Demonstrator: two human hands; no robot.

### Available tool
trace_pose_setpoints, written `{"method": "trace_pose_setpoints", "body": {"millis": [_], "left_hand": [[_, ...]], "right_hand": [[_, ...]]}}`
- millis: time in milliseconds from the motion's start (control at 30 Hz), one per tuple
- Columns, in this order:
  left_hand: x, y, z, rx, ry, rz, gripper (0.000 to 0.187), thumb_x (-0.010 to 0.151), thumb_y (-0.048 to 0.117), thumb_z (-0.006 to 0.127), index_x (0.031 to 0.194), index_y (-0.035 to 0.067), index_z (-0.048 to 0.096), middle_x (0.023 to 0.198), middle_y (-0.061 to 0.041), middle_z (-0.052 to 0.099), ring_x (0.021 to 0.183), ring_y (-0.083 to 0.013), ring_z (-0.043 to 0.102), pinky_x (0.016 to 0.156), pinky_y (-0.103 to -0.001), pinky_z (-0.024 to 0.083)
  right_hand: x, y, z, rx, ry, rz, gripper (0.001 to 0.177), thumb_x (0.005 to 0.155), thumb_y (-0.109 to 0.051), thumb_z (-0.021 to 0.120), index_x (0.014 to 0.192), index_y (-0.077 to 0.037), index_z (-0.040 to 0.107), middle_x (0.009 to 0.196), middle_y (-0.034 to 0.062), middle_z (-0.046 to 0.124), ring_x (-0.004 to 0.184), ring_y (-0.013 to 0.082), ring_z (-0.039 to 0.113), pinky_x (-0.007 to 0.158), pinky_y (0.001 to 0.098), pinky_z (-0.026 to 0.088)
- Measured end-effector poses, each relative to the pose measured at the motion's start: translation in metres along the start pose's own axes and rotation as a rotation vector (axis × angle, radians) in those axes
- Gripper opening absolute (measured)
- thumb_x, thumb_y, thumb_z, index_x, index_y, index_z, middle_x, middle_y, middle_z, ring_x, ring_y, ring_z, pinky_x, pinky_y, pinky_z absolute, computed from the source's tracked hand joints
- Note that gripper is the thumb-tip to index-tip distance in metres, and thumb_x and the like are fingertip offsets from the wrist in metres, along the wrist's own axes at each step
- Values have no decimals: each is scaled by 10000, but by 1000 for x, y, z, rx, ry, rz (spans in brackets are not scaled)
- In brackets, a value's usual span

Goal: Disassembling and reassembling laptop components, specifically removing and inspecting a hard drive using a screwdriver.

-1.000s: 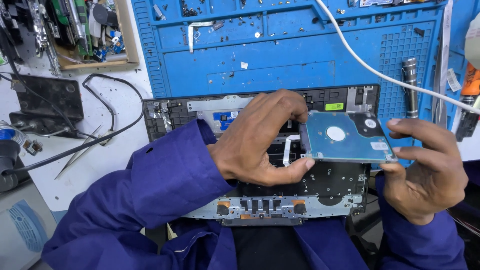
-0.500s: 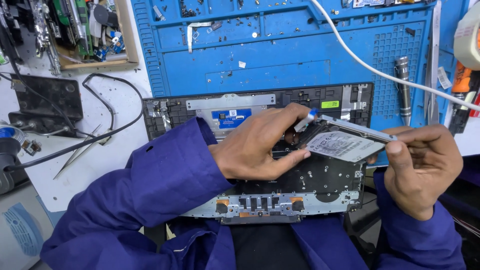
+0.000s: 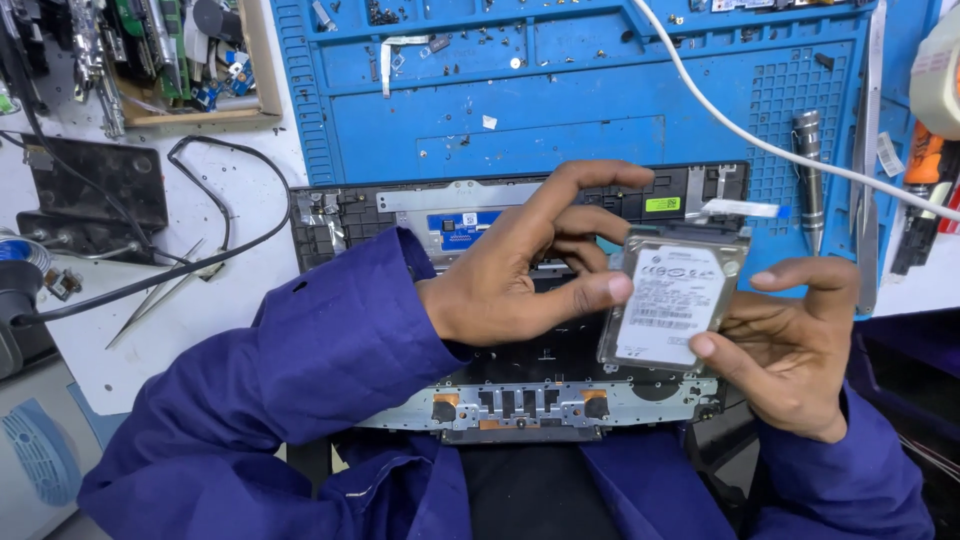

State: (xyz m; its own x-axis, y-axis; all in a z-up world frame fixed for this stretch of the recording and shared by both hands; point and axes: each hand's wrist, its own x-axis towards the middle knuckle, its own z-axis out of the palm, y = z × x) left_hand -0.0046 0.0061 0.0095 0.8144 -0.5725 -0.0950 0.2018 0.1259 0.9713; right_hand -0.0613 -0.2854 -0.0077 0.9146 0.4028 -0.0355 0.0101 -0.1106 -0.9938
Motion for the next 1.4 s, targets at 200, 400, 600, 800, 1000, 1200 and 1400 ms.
{"method": "trace_pose_setpoints", "body": {"millis": [200,400,600,800,1000,1200,1400], "left_hand": [[-4,-7,-4,48,-138,-18,932,989,302,777,1639,280,109,1329,-119,710,1034,-221,799,1003,-345,724],[-4,-8,-4,77,-118,-1,893,1012,272,764,1643,282,132,1313,-107,720,1026,-205,794,982,-320,710],[-3,-5,0,122,50,48,713,1036,168,707,1590,235,263,1275,-80,729,1053,-186,791,914,-262,677],[-1,-2,1,154,364,113,406,1085,106,613,1428,214,427,1284,-36,679,1166,-192,686,928,-304,622],[-3,-8,1,158,358,108,349,1119,195,575,1429,223,417,1333,-23,636,1258,-220,667,969,-330,638],[-2,-6,0,273,349,97,356,1103,271,556,1425,205,419,1340,-10,640,1278,-214,669,977,-360,576],[1,-13,-4,674,243,217,828,898,628,739,1456,119,401,1388,-75,605,1247,-308,617,1087,-491,556]], "right_hand": [[8,-8,0,-59,69,5,424,972,-48,602,1200,-203,280,1026,181,512,790,296,687,648,363,620],[2,0,0,-58,102,14,434,970,-45,630,1233,-169,308,1307,132,440,1108,398,754,851,420,764],[1,-6,-12,-555,113,-115,244,976,-128,695,926,-100,458,751,137,432,827,232,389,656,338,403],[-13,26,-34,-850,247,-674,635,1031,174,793,1463,-47,385,1291,425,462,1001,578,663,695,559,622],[8,7,-31,-896,2,-752,465,1001,30,797,1336,129,489,1254,457,599,1159,606,650,994,689,629],[25,5,-27,-1034,-38,-922,184,935,179,800,1054,193,660,1040,445,690,901,562,674,738,648,650],[20,11,-24,-1112,-71,-861,157,950,76,854,1012,126,720,1032,357,723,828,439,623,661,564,567]]}}
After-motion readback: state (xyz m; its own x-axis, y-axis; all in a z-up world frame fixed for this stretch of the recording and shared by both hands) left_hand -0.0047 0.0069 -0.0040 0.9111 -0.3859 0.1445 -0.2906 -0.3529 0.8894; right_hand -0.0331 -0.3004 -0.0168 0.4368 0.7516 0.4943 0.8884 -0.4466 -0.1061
